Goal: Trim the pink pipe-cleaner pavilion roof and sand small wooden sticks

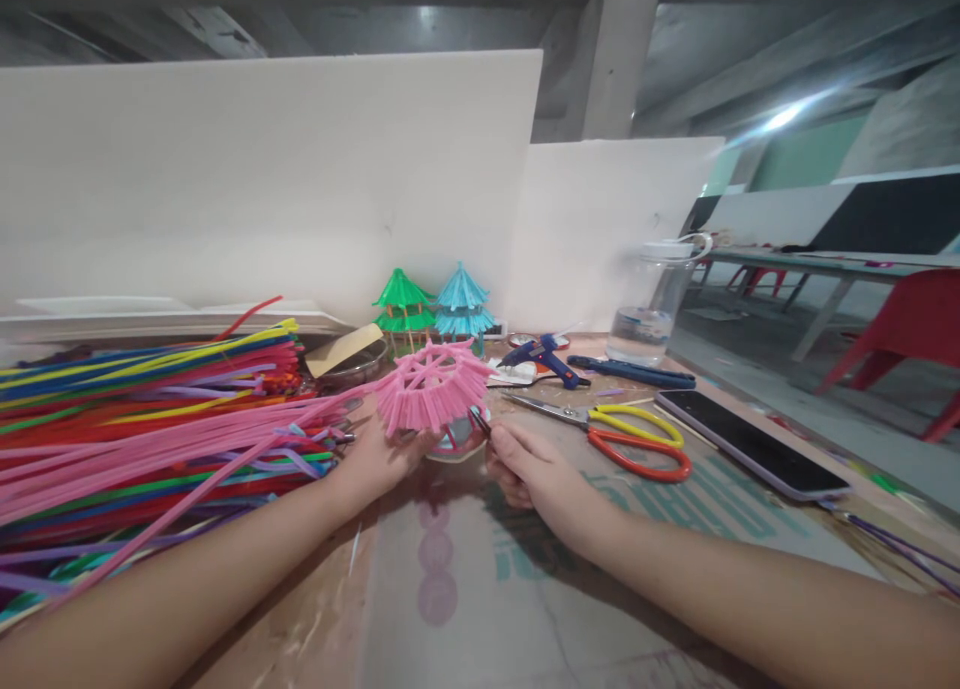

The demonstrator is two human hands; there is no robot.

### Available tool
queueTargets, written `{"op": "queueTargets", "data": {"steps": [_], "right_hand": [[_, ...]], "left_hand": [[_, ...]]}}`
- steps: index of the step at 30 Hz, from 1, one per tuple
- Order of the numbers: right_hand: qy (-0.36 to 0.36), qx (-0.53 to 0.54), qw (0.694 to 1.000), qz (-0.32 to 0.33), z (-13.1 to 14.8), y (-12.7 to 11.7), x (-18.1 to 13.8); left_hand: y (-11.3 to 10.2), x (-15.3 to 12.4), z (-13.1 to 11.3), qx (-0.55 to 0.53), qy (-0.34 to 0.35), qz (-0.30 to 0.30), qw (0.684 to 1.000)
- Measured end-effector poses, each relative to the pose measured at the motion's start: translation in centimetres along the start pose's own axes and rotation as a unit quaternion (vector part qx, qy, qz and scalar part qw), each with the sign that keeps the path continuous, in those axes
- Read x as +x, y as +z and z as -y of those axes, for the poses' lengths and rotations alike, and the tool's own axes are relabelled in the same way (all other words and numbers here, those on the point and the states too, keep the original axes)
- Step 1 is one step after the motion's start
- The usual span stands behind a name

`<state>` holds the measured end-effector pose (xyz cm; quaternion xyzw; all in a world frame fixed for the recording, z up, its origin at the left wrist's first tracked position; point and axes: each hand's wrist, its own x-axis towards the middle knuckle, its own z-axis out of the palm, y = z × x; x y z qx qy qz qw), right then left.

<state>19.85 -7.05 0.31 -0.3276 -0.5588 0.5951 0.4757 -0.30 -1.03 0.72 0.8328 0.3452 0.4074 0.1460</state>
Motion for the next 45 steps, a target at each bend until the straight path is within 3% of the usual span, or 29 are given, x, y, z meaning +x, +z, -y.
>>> {"op": "queueTargets", "data": {"steps": [7, 21, 36, 45], "right_hand": [[-0.001, -0.003, 1.0, -0.009, -0.21, 0.03, -0.08], [0.001, -0.053, 0.999, -0.007, 0.0, -0.19, -0.03], [0.014, 0.001, 1.0, 0.011, 0.17, -0.1, 0.01], [0.004, -0.036, 0.999, 0.0, 0.11, -0.12, -0.04]], "left_hand": [[0.03, -0.05, 0.33, 0.024, 0.05, -0.003, 0.998], [0.04, -0.2, 0.5, 0.026, 0.039, -0.01, 0.999], [0.03, -0.07, 0.29, 0.031, 0.035, -0.002, 0.999], [0.01, -0.14, 0.33, 0.027, 0.043, -0.001, 0.999]]}}
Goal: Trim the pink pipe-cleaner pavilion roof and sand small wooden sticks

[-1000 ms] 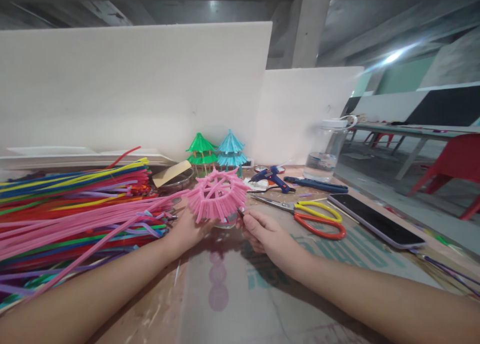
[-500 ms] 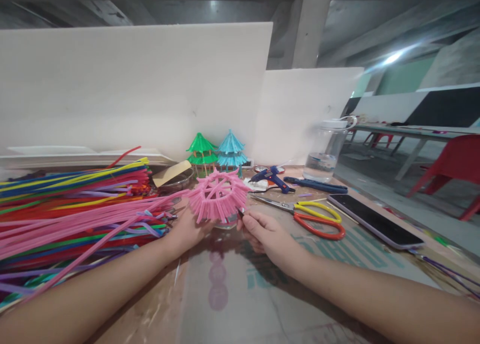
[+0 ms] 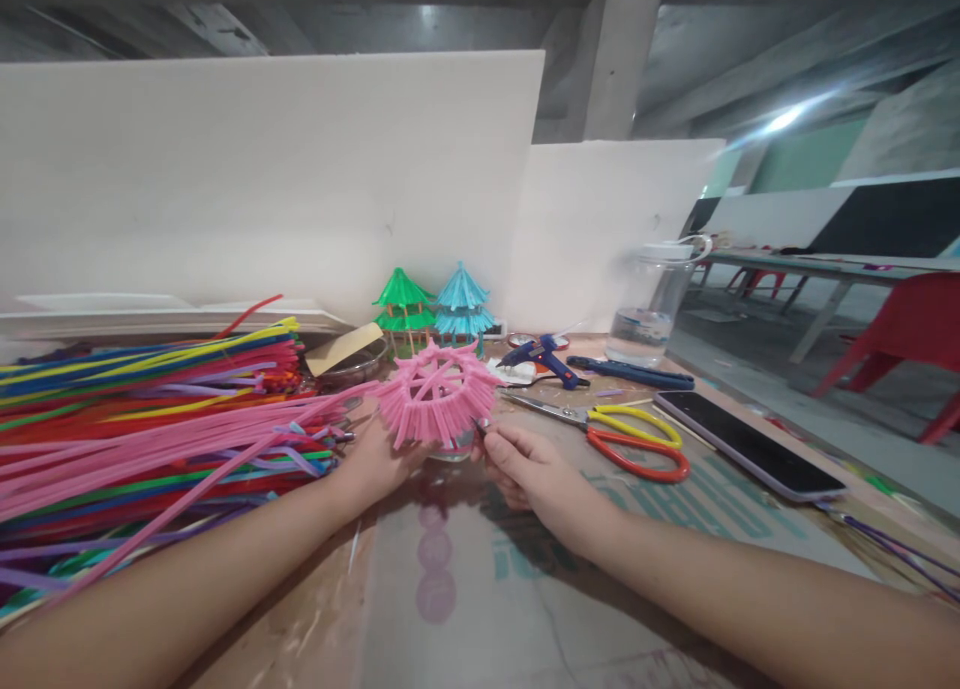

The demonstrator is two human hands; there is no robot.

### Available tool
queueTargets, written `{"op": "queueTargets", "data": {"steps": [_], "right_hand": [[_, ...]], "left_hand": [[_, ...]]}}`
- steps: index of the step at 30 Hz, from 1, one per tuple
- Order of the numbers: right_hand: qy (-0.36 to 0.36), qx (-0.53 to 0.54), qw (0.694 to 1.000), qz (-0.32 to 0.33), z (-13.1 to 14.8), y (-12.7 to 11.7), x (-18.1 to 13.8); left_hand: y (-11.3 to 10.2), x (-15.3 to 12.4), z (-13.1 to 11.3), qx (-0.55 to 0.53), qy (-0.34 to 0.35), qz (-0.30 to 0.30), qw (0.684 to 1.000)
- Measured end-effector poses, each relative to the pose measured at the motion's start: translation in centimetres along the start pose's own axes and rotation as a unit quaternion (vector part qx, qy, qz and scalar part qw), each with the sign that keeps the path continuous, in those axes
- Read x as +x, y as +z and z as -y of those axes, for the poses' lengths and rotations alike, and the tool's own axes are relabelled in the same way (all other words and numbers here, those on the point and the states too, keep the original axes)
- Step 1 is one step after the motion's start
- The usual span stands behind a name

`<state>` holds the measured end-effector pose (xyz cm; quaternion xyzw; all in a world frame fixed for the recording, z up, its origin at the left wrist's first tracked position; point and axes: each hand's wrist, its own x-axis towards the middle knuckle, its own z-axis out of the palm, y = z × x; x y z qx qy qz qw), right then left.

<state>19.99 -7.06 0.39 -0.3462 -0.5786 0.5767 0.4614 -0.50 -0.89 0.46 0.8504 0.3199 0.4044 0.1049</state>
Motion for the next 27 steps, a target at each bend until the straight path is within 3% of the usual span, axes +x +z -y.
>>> {"op": "queueTargets", "data": {"steps": [12, 20, 27], "right_hand": [[-0.005, -0.027, 0.999, -0.02, -0.15, -0.08, 0.16], [0.014, 0.037, 0.999, 0.013, 0.05, -0.12, 0.11], [0.012, 0.019, 1.0, -0.003, -0.13, -0.13, 0.04]], "left_hand": [[0.07, 0.05, -0.01, 0.01, 0.005, -0.005, 1.0], [-0.08, 0.02, 0.01, -0.001, -0.009, 0.005, 1.0], [0.04, -0.15, 0.5, 0.014, -0.005, 0.007, 1.0]]}}
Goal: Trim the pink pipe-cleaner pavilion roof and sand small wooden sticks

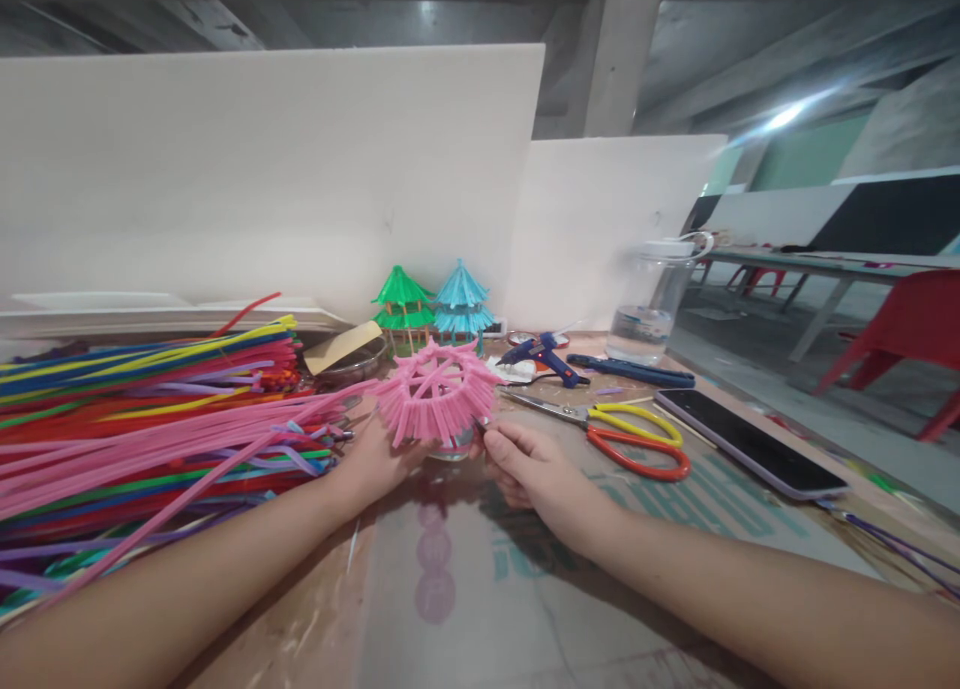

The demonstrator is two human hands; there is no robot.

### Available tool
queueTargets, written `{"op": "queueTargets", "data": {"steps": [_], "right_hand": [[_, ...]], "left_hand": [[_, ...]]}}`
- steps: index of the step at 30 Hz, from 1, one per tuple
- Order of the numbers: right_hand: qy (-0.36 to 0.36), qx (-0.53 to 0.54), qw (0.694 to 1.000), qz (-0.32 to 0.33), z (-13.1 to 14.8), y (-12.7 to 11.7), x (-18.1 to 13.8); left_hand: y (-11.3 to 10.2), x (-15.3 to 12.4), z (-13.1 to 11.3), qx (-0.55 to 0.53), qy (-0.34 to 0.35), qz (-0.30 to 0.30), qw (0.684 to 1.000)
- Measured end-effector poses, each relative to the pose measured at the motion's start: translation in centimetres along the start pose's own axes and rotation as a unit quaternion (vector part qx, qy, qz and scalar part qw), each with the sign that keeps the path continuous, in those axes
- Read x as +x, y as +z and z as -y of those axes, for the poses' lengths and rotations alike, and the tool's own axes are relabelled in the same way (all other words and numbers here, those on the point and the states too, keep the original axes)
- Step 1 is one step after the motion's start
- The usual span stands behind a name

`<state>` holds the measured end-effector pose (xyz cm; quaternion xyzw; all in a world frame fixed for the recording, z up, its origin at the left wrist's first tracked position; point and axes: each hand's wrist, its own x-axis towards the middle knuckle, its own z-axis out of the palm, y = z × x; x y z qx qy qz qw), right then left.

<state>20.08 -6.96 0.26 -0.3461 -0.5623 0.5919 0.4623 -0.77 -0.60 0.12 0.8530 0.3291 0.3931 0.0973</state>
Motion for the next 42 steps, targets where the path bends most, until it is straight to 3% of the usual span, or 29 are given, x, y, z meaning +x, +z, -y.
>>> {"op": "queueTargets", "data": {"steps": [17, 23, 42], "right_hand": [[-0.01, -0.025, 1.0, -0.012, 0.06, -0.01, 0.19], [-0.009, 0.031, 0.999, 0.01, 0.26, 0.1, -0.02], [-0.011, -0.017, 1.0, -0.006, 0.31, 0.16, 0.05]], "left_hand": [[0.05, 0.05, -0.18, -0.005, 0.007, -0.003, 1.0], [0.09, 0.2, -0.39, -0.011, 0.006, -0.013, 1.0], [0.08, 0.13, -0.48, -0.023, 0.004, -0.008, 1.0]]}}
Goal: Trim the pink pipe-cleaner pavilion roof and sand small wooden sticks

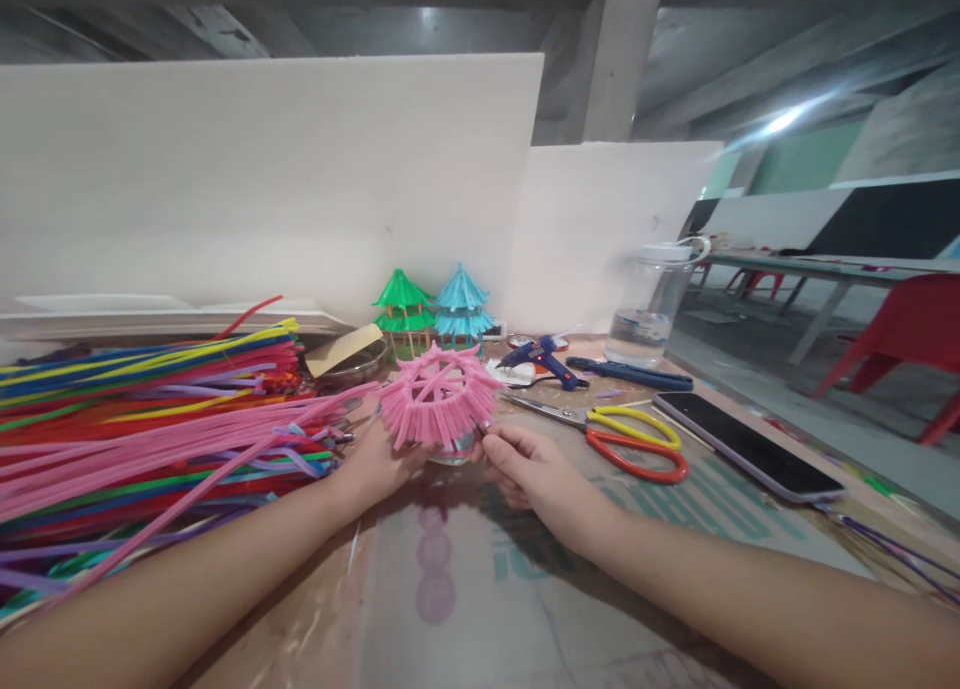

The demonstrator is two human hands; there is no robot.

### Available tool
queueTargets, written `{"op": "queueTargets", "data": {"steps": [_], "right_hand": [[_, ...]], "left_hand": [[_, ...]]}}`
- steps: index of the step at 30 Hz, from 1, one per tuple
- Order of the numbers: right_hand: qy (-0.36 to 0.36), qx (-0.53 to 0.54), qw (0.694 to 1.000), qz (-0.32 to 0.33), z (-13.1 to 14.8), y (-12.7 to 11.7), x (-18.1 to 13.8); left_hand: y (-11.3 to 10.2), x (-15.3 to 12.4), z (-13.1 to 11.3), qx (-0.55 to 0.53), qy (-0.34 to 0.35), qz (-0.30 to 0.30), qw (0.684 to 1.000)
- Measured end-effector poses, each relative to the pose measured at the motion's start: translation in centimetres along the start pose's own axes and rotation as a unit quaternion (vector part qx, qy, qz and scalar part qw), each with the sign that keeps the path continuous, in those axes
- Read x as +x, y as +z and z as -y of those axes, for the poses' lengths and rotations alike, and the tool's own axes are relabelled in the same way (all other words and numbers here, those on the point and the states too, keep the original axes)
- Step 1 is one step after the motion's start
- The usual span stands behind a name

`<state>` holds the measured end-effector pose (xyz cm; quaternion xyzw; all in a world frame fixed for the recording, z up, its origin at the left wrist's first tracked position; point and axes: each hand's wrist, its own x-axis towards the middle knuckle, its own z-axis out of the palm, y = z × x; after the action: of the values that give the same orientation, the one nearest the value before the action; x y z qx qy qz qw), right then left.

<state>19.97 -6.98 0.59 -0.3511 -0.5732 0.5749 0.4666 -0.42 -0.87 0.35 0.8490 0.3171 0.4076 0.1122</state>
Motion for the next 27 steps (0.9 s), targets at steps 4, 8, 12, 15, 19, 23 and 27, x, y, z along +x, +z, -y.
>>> {"op": "queueTargets", "data": {"steps": [4, 8, 12, 15, 19, 23, 27], "right_hand": [[0.002, 0.007, 1.0, 0.006, 0.08, 0.06, -0.01], [0.007, 0.033, 0.999, 0.018, 0.1, 0.02, -0.07], [0.003, 0.002, 1.0, 0.001, 0.01, -0.09, -0.02], [0.005, 0.015, 1.0, 0.006, -0.03, -0.12, -0.01], [0.008, 0.04, 0.999, 0.018, -0.02, -0.07, -0.03], [-0.001, -0.004, 1.0, 0.003, -0.03, -0.04, 0.01], [0.014, 0.021, 1.0, 0.009, -0.03, -0.08, 0.01]], "left_hand": [[0.0, -0.03, 0.1, 0.002, 0.003, -0.002, 1.0], [-0.01, 0.0, 0.08, 0.001, 0.0, -0.004, 1.0], [-0.03, -0.02, 0.2, -0.008, -0.003, 0.004, 1.0], [-0.01, -0.09, 0.28, -0.007, -0.003, 0.003, 1.0], [0.04, -0.16, 0.37, -0.006, -0.001, -0.002, 1.0], [0.01, -0.06, 0.36, 0.0, -0.003, 0.007, 1.0], [-0.04, 0.06, 0.12, -0.004, 0.001, 0.004, 1.0]]}}
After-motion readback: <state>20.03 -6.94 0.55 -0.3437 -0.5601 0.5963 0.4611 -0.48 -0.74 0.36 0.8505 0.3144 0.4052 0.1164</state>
